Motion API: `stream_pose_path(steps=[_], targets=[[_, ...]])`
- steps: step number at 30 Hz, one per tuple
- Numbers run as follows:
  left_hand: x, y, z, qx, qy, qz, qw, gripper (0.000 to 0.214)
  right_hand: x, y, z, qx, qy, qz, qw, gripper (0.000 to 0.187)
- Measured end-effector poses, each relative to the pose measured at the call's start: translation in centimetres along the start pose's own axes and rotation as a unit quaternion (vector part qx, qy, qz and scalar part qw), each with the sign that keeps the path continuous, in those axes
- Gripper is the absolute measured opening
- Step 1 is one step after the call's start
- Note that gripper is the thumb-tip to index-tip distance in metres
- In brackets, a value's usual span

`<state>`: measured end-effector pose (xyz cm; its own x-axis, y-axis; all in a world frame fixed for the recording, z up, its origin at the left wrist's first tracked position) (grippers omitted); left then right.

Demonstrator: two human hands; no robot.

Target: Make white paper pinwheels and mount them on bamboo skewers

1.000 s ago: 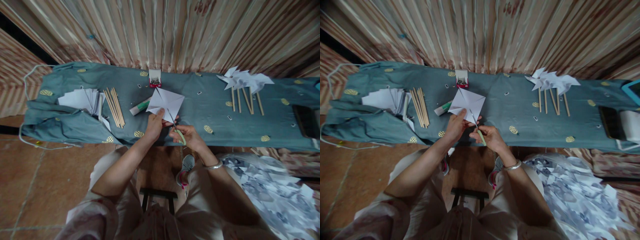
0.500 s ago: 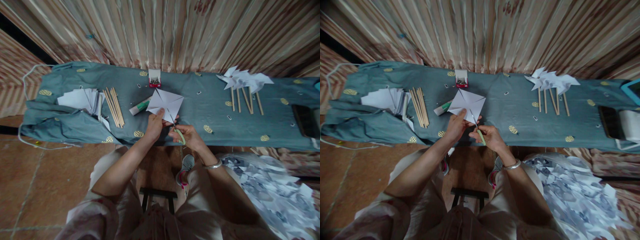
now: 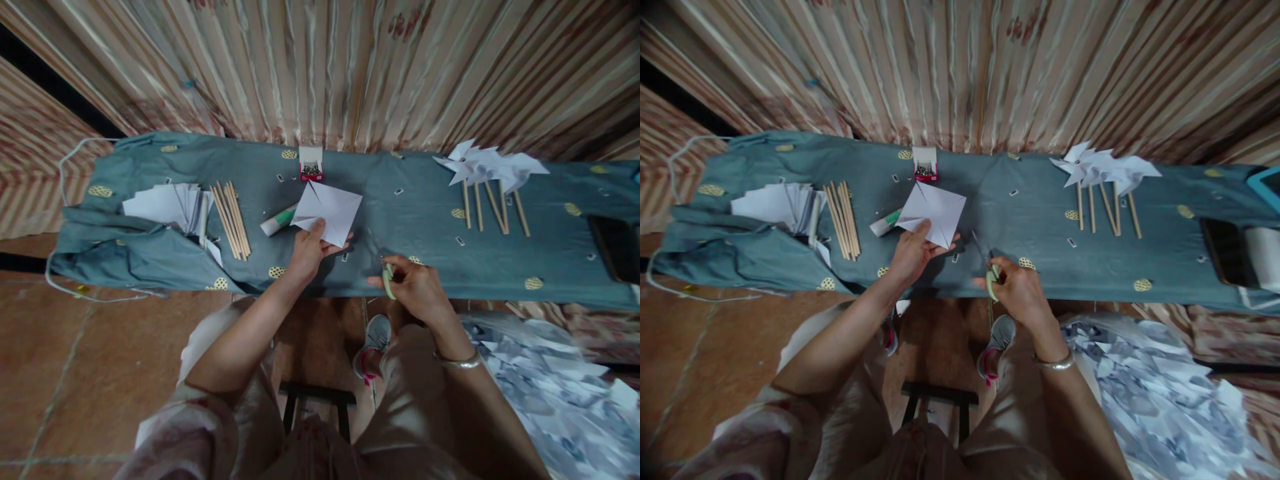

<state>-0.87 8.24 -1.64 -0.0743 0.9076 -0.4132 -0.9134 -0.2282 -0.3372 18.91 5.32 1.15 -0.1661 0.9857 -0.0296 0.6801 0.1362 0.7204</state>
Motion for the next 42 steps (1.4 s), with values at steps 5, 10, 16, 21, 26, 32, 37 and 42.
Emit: stream_pose_path(steps=[5, 10, 16, 21, 26, 32, 37, 42], targets=[[-0.1, -1.8, -1.7, 0.002, 0.056, -0.046, 0.997, 0.016, 0.7, 3.2, 1.8, -0.09, -0.054, 0.1, 0.989, 0.044], [-0.4, -3.6, -3.4, -0.035, 0.116, -0.098, 0.988, 0.015, 1.6, 3.2, 2.3, -0.138, -0.057, 0.112, 0.982, 0.043], [-2.8, -5.2, -5.8, -0.045, 0.191, -0.159, 0.968, 0.022, 2.2, 3.1, 2.1, -0.183, -0.038, 0.136, 0.973, 0.043], [-5.3, -5.8, -7.2, 0.092, 0.184, -0.275, 0.939, 0.033, 2.7, 3.0, 1.9, -0.217, -0.031, 0.142, 0.965, 0.047], [-3.6, -3.0, 0.2, 0.402, -0.229, -0.156, 0.873, 0.027, 2.9, 2.9, 1.8, -0.232, -0.022, 0.143, 0.962, 0.035], [-2.7, -2.6, 2.2, 0.65, -0.426, -0.077, 0.624, 0.031, 2.9, 3.1, -0.7, -0.178, 0.083, 0.205, 0.959, 0.034], [-2.0, -2.6, 0.0, 0.695, -0.415, -0.1, 0.578, 0.033, 3.7, -2.3, -5.1, -0.117, 0.222, 0.084, 0.964, 0.04], [-2.0, -2.1, -0.7, 0.708, -0.396, -0.117, 0.573, 0.039, 4.1, -6.2, -5.5, -0.154, 0.241, -0.008, 0.958, 0.046]])
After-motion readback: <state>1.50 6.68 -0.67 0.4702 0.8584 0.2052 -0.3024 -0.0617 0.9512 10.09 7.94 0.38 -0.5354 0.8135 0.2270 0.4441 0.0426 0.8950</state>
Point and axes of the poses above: each hand's wrist, its own x-axis towards the middle knuckle, its own y-axis out of the back of the hand, z = x × y, the point moved 8 cm from there along x, towards the middle knuckle, and after that the axes turned 11 degrees about x, right-handed, at the moved point
